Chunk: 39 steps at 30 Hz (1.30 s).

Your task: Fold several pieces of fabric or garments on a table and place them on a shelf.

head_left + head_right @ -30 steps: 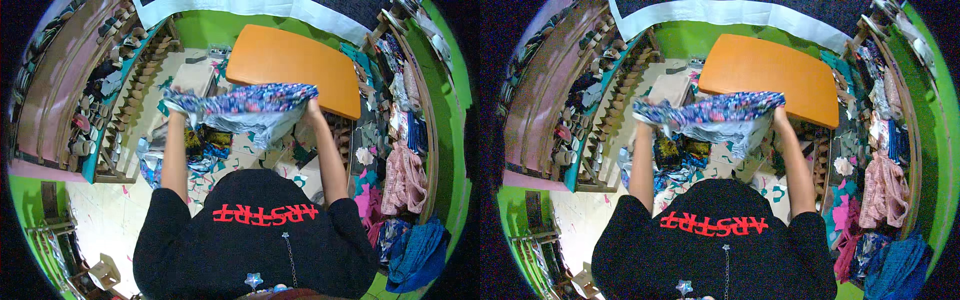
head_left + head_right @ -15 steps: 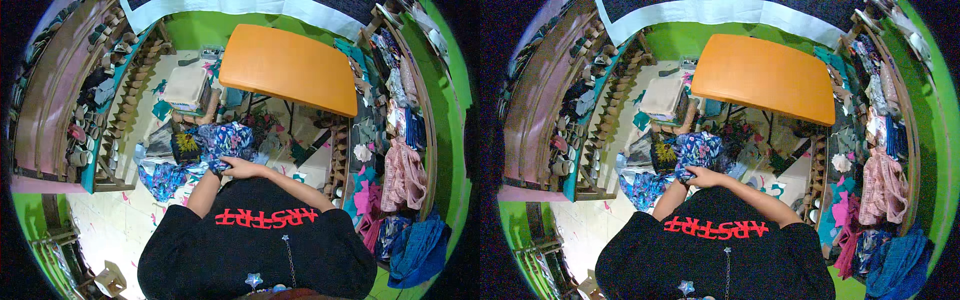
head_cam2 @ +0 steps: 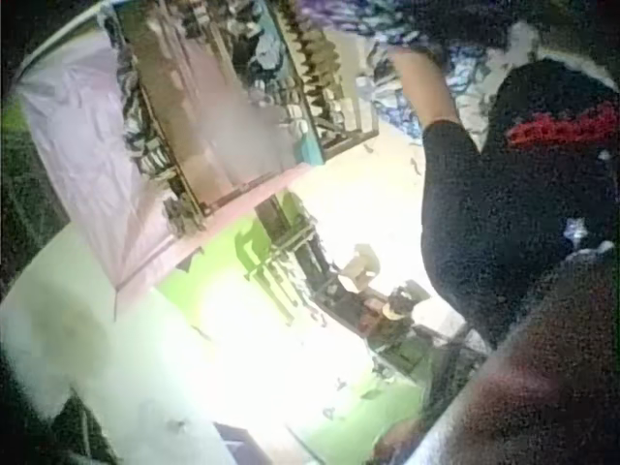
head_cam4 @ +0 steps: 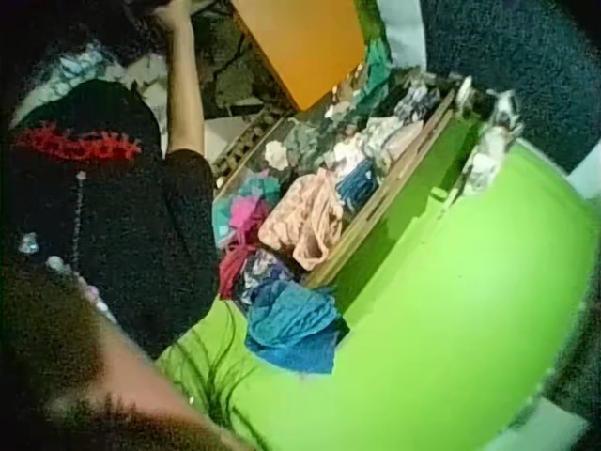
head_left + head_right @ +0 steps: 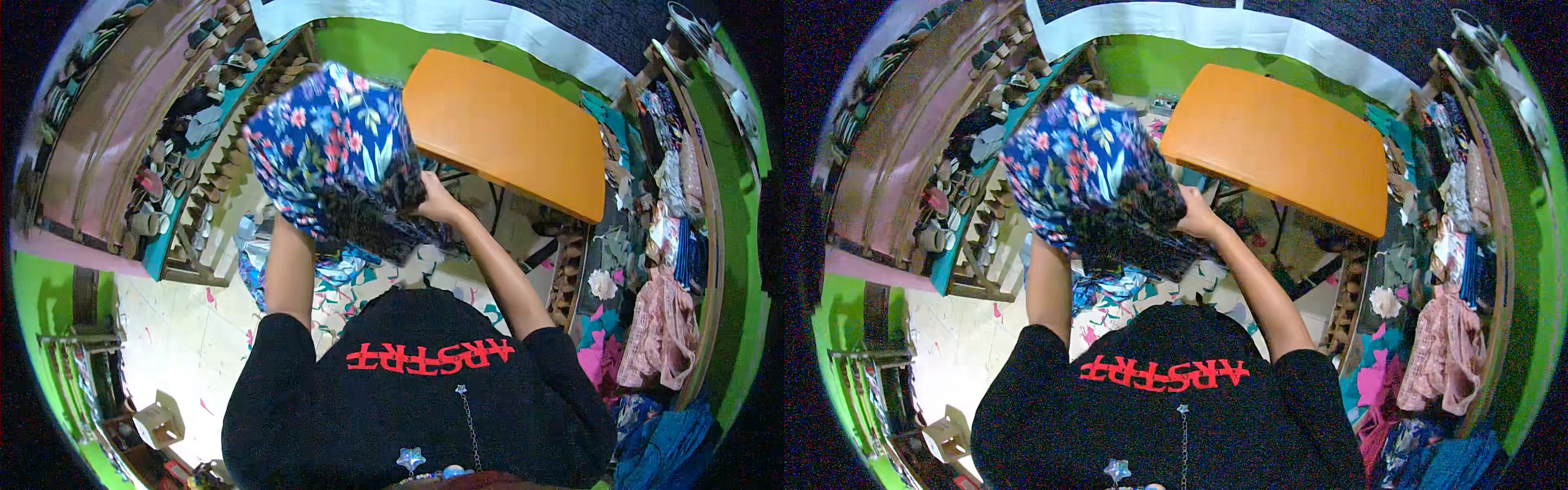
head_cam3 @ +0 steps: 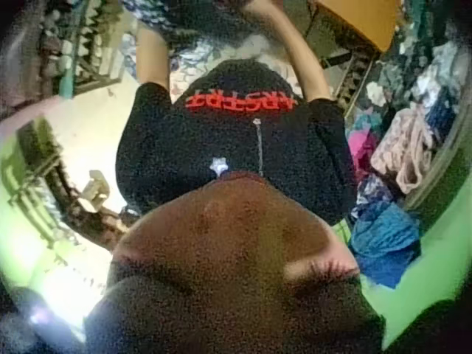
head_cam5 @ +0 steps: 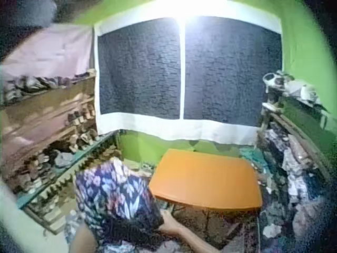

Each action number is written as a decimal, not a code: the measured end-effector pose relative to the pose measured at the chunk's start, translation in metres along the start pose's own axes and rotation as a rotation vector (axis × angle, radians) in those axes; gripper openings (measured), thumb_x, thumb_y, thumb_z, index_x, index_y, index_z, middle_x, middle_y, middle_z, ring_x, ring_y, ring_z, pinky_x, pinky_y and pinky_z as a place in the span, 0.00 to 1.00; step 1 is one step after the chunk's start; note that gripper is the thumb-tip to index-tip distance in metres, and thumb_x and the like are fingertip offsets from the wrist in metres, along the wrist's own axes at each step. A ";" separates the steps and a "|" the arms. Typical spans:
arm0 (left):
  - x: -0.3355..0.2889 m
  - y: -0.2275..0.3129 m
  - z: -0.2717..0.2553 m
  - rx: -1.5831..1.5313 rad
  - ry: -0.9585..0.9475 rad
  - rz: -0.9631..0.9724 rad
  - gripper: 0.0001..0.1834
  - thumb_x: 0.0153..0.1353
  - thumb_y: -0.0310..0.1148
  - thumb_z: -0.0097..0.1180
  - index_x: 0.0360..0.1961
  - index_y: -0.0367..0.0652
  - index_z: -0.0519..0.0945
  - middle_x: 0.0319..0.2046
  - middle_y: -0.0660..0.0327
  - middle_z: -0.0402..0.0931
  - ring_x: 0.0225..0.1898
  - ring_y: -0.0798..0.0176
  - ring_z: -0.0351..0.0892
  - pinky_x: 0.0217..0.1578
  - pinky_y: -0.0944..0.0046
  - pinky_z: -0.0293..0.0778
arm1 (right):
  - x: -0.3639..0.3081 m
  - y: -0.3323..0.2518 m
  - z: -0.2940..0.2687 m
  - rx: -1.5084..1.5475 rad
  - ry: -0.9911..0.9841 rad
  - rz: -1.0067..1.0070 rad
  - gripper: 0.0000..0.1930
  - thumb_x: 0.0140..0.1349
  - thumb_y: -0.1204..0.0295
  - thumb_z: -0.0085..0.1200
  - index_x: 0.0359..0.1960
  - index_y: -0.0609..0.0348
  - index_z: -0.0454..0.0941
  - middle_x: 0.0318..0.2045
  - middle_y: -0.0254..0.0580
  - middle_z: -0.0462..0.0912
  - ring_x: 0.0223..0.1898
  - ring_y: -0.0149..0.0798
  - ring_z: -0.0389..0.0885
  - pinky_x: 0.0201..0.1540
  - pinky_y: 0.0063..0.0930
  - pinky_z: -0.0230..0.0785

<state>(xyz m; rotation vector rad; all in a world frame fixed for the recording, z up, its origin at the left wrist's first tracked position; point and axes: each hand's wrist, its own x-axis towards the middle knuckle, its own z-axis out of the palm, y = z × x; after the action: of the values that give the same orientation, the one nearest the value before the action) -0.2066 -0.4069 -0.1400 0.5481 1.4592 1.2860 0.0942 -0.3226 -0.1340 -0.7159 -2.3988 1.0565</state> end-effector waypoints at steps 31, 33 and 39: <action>-0.050 0.124 0.133 0.303 -0.207 0.919 0.19 0.46 0.32 0.52 0.41 0.36 0.71 0.45 0.55 0.67 0.47 0.61 0.64 0.46 0.62 0.63 | 0.025 -0.078 -0.141 -0.190 -0.127 0.175 0.32 0.31 0.57 0.64 0.37 0.67 0.72 0.35 0.54 0.75 0.37 0.45 0.74 0.42 0.31 0.65; -0.032 0.127 0.124 0.336 -0.233 0.883 0.19 0.46 0.32 0.52 0.41 0.36 0.71 0.45 0.55 0.67 0.47 0.61 0.64 0.46 0.62 0.63 | 0.012 -0.016 -0.108 -0.023 -0.157 0.337 0.34 0.30 0.55 0.64 0.39 0.67 0.71 0.38 0.56 0.74 0.39 0.46 0.73 0.42 0.32 0.65; 0.012 0.141 0.062 0.545 -0.345 0.640 0.21 0.44 0.31 0.53 0.42 0.35 0.70 0.45 0.54 0.67 0.45 0.60 0.66 0.44 0.61 0.64 | -0.044 0.106 -0.008 0.087 -0.109 0.794 0.36 0.35 0.50 0.58 0.41 0.68 0.69 0.41 0.56 0.72 0.43 0.48 0.71 0.45 0.34 0.64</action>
<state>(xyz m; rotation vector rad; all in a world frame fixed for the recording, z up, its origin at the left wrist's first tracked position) -0.1957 -0.3270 -0.0079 1.6178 1.3763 1.1624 0.1627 -0.2837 -0.2171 -1.6874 -2.1494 1.5002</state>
